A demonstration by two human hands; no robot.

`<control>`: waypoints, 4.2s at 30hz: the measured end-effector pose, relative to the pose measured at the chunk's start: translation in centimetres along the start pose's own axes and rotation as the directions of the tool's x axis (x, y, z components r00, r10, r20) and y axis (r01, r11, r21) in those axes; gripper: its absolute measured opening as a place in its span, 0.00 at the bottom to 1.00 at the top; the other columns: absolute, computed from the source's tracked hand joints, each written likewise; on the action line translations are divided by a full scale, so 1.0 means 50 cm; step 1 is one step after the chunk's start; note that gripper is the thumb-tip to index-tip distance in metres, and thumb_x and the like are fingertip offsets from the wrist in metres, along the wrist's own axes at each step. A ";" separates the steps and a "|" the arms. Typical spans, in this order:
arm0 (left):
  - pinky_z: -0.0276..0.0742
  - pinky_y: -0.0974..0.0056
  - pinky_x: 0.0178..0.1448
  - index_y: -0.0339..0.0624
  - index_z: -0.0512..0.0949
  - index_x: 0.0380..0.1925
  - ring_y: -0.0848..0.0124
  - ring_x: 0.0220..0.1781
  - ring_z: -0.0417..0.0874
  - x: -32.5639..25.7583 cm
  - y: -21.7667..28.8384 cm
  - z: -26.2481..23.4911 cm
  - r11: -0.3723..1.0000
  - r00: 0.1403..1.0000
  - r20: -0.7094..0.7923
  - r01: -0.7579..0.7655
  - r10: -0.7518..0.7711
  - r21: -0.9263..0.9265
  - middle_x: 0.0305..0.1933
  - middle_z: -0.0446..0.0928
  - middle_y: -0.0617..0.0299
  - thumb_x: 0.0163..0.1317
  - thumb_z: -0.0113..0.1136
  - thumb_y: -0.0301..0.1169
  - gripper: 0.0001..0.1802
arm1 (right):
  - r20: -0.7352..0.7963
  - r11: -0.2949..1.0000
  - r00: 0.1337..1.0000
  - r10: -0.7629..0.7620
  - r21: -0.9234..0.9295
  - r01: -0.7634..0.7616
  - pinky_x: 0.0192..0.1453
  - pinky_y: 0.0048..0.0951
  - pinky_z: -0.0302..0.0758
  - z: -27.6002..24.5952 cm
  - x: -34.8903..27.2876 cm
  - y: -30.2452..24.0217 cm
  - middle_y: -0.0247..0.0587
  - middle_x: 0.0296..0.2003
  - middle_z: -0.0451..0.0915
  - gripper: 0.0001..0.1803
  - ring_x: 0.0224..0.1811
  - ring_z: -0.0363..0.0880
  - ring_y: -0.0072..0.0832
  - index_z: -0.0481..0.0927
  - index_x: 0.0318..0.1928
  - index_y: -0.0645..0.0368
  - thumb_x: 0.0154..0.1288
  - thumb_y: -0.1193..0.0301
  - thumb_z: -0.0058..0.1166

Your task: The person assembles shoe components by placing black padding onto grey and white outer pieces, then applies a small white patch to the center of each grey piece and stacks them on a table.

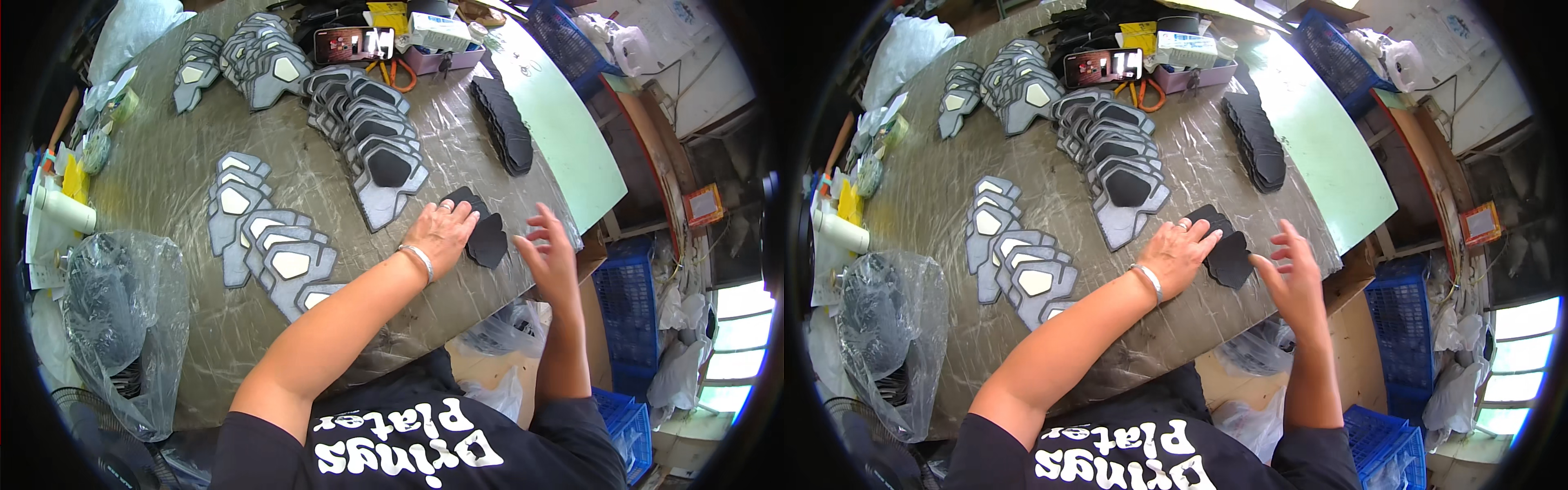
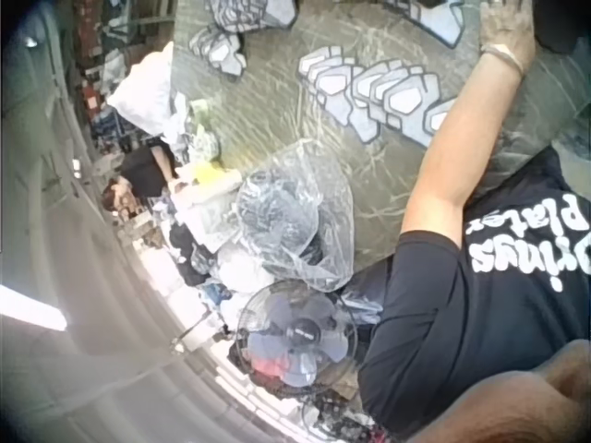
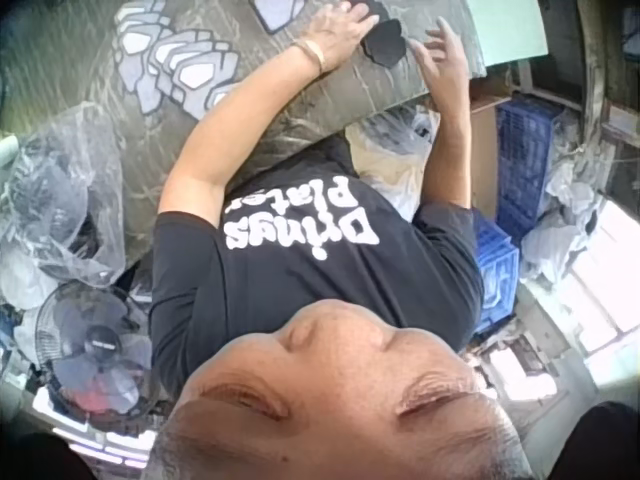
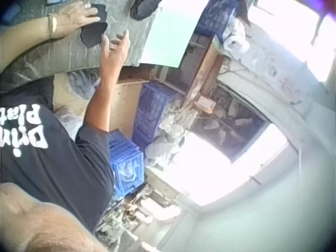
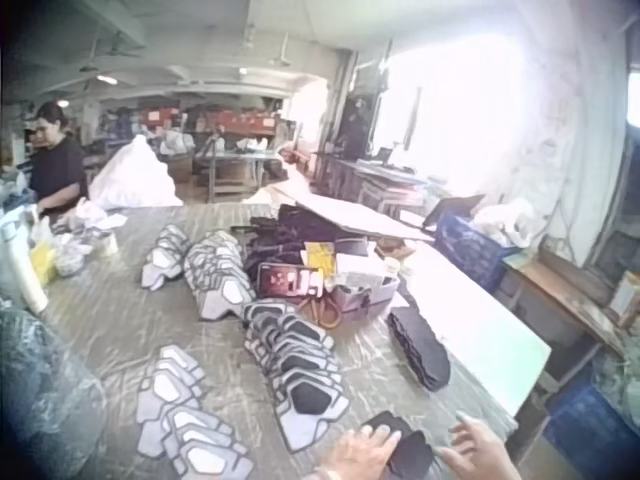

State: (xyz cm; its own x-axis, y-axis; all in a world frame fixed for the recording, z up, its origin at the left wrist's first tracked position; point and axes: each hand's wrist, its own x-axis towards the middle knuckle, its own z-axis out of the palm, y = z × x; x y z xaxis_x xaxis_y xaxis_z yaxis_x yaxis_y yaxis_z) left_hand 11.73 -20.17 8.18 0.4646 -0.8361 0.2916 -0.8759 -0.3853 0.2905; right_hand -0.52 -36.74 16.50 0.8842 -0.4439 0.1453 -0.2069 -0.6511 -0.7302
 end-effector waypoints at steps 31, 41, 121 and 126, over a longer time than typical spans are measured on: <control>0.68 0.64 0.50 0.34 0.70 0.63 0.65 0.49 0.75 -0.056 0.148 0.015 0.994 0.993 -0.060 -0.105 0.106 0.017 0.50 0.73 0.56 0.62 0.57 0.40 0.32 | 0.205 0.971 0.960 0.191 -0.180 -0.155 0.33 0.35 0.75 0.044 0.105 0.022 0.47 0.21 0.80 0.18 0.24 0.78 0.31 0.83 0.27 0.70 0.56 0.62 0.65; 0.67 0.62 0.49 0.33 0.75 0.54 0.67 0.48 0.73 -0.005 0.181 0.040 0.998 0.988 0.149 0.022 -0.030 0.052 0.49 0.71 0.59 0.63 0.59 0.48 0.30 | 0.295 0.974 0.955 0.025 -0.222 0.043 0.38 0.32 0.73 0.054 0.092 -0.041 0.43 0.28 0.77 0.15 0.31 0.78 0.32 0.81 0.28 0.68 0.60 0.66 0.63; 0.64 0.61 0.53 0.39 0.75 0.58 0.64 0.56 0.68 -0.466 0.051 -0.158 0.923 0.926 -0.030 0.378 -0.376 0.069 0.72 0.66 0.58 0.49 0.64 0.43 0.35 | 0.571 0.954 0.799 0.189 0.087 -0.288 0.19 0.23 0.69 0.311 -0.120 -0.172 0.36 0.17 0.79 0.14 0.14 0.73 0.18 0.82 0.27 0.66 0.62 0.67 0.68; 0.64 0.61 0.52 0.37 0.74 0.56 0.63 0.55 0.68 -0.462 0.048 -0.155 0.931 0.933 -0.008 0.359 -0.359 0.063 0.72 0.66 0.56 0.46 0.62 0.43 0.36 | 0.548 0.925 0.833 0.079 -0.351 0.144 0.23 0.28 0.73 0.296 -0.108 -0.176 0.42 0.26 0.84 0.14 0.19 0.80 0.30 0.82 0.27 0.61 0.55 0.64 0.72</control>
State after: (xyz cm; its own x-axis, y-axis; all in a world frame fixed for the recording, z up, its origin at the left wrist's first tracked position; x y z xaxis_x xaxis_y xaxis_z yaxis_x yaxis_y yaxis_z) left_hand -0.08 1.23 9.21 0.7492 -0.6387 0.1751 -0.6570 -0.6834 0.3183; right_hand 2.70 -19.51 12.27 0.9496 -0.0837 -0.3020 -0.2115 -0.8823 -0.4205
